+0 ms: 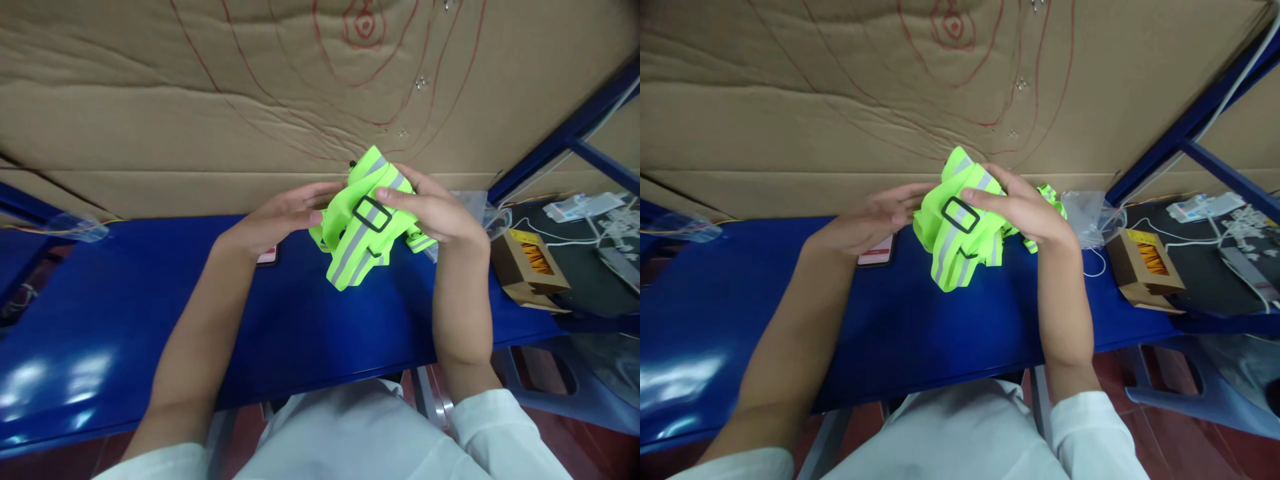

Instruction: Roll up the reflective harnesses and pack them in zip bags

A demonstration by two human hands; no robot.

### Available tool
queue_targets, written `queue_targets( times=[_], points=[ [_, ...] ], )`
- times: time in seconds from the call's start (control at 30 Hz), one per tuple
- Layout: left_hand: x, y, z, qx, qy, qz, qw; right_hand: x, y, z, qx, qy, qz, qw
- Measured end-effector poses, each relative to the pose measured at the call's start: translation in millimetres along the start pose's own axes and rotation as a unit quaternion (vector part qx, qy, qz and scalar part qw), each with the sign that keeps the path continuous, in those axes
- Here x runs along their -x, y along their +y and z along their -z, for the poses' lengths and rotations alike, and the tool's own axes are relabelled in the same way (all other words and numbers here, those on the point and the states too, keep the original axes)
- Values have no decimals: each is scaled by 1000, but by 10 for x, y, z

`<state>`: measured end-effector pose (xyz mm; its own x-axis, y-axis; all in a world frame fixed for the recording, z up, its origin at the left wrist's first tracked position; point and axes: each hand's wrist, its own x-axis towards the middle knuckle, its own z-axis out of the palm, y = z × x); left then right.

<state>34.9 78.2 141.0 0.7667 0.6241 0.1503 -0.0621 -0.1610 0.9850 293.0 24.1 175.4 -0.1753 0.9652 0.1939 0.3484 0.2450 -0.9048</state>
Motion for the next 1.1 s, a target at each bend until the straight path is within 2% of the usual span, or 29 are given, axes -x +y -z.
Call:
queue_targets(
  times=[0.1, 0.2, 0.3, 0.43, 0.53, 0.6, 0.7, 0.73, 0.9, 1.0, 1.1],
  points=[
    [2, 34, -85, -47, 2, 6, 999, 19, -50, -34, 27, -35, 25, 999],
    [13, 53, -128, -120, -26, 44, 991, 26, -94, -75, 65, -65, 50, 995],
    [16, 60, -126, -172, -23, 81, 981, 18, -114, -125, 66, -82, 54, 993],
    [-35, -14, -159, -163, -9, 89, 983, -13, -101, -196, 74, -80, 71, 991],
    [-82, -81, -220, -150, -4, 66, 986, -39, -64, -212, 104, -50, 84, 990],
    [-90, -79, -257, -169, 38, 39, 984, -57, -32, -203, 125, -10, 88, 988],
    [-73, -27, -290, -170, 151, -9, 974, -88, 19, -195, 137, 42, 78, 987],
    [-68, -15, -295, -160, 167, -18, 973, -99, 36, -200, 137, 48, 74, 987],
    [-101, -90, -301, -54, 109, 16, 992, -136, 89, -250, 143, 50, 75, 986],
    [-129, -132, -309, 7, 102, 28, 994, -130, 77, -245, 146, 46, 76, 985],
    [-124, -87, -323, 38, 91, 38, 994, -116, 52, -220, 141, 24, 67, 987]
  ],
)
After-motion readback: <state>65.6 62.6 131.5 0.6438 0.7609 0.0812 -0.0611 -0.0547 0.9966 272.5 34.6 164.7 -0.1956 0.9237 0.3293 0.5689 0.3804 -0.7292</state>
